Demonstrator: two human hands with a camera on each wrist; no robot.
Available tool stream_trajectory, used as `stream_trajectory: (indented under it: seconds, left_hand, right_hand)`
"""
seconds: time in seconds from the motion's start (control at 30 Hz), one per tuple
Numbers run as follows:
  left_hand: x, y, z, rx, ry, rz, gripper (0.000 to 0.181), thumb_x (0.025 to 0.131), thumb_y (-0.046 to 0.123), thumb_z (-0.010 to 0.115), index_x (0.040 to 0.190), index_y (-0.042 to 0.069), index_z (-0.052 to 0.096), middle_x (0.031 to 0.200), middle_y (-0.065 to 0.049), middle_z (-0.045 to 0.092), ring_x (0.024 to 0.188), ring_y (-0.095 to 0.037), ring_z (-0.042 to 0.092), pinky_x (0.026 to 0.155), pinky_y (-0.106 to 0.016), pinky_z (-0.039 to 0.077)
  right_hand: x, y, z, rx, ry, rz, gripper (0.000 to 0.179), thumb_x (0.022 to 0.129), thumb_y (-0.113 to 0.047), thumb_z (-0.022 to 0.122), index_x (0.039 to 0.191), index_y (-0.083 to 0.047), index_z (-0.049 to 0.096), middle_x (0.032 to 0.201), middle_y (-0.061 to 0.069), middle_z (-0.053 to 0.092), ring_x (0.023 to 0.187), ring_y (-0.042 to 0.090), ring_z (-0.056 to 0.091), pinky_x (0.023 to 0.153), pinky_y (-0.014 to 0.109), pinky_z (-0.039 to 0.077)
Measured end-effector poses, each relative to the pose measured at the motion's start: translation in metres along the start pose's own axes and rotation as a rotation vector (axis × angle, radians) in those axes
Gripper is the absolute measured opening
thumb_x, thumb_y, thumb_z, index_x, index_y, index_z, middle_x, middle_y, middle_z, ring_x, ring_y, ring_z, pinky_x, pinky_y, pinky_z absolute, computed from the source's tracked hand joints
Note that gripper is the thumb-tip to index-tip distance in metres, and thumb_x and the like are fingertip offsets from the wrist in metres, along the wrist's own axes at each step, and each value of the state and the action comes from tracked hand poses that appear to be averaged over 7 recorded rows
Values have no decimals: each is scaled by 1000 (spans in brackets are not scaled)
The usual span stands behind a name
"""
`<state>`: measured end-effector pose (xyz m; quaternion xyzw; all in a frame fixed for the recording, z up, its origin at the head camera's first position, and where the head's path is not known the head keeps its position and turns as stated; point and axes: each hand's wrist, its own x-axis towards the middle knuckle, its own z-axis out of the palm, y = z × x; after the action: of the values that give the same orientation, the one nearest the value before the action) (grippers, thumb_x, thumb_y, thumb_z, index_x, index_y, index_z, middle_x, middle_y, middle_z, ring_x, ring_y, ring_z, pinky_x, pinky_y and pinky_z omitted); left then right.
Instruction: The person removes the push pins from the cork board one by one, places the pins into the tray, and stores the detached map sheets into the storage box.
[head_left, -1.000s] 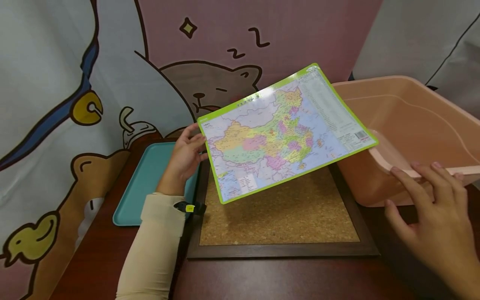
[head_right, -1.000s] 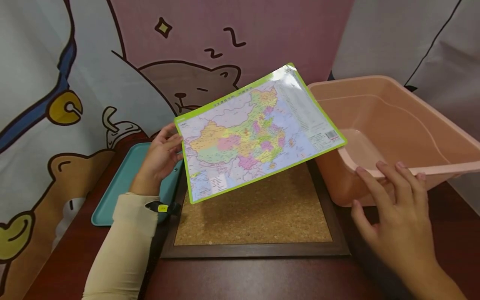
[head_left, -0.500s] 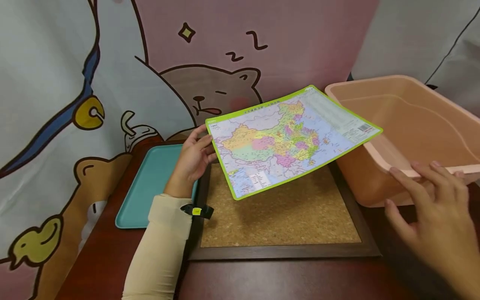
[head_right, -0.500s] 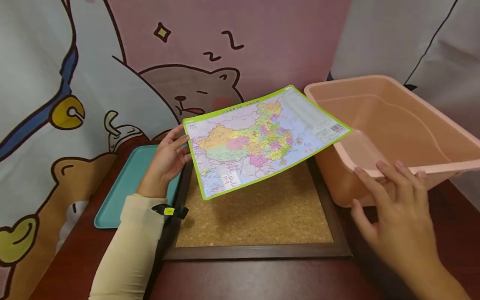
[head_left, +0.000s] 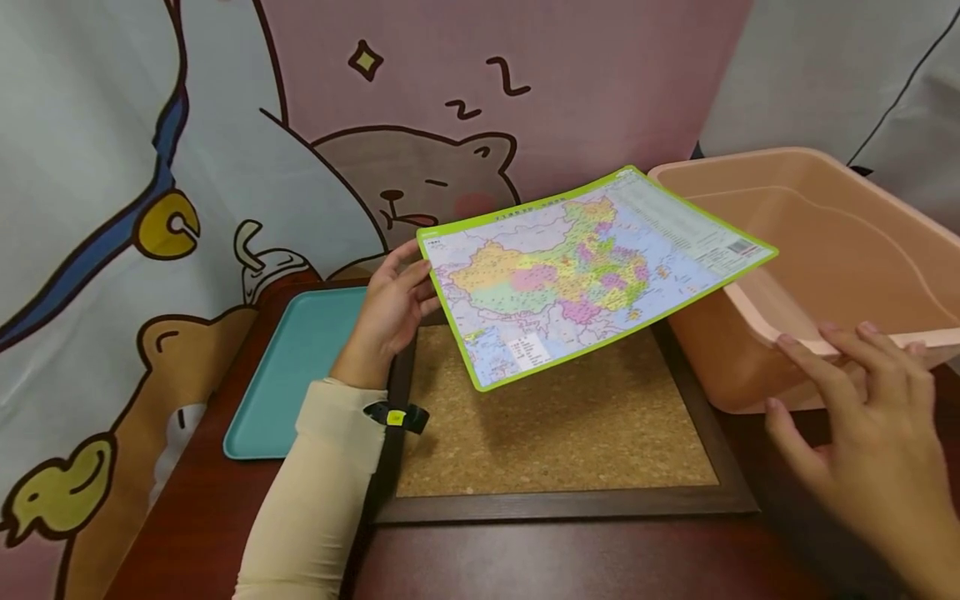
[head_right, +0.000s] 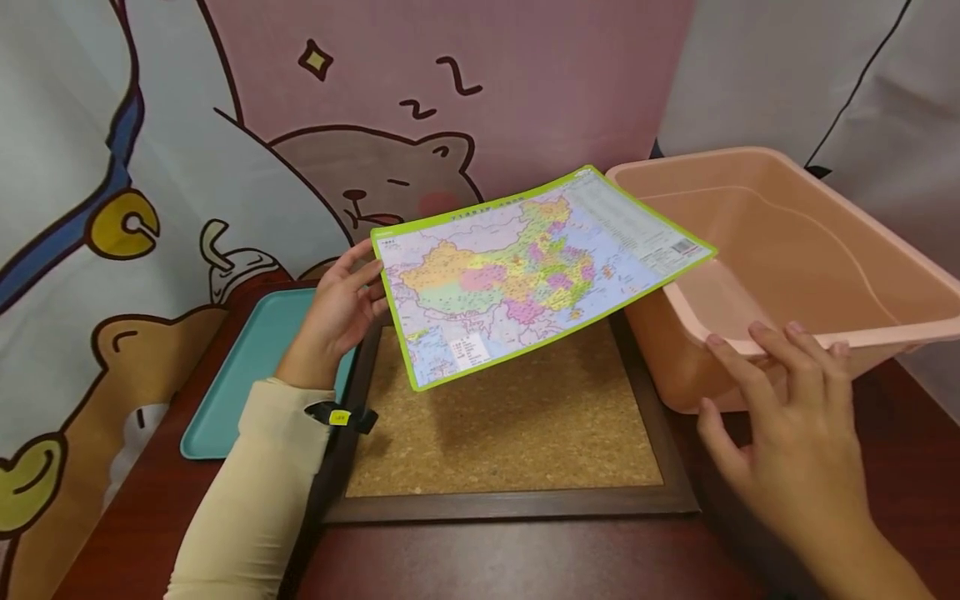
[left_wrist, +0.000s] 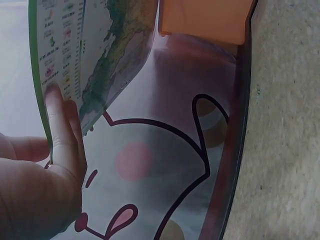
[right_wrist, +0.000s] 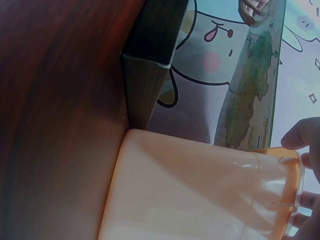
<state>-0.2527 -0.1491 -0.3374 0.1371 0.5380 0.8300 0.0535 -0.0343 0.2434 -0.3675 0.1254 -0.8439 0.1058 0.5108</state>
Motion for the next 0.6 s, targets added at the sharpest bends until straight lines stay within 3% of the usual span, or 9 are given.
stream_trajectory:
  seconds: [0.6]
  left_hand:
    - [4,-3,-7,-43,-47,24,47,103,11,53,147,18,38,114,-7,63,84,-15,71,71,-30,58]
  right_hand:
    - [-6,-36,20,-26,-17,-21,63,98,-58,42,125,-4,62,126,35,51,136,50,38,120,63,15]
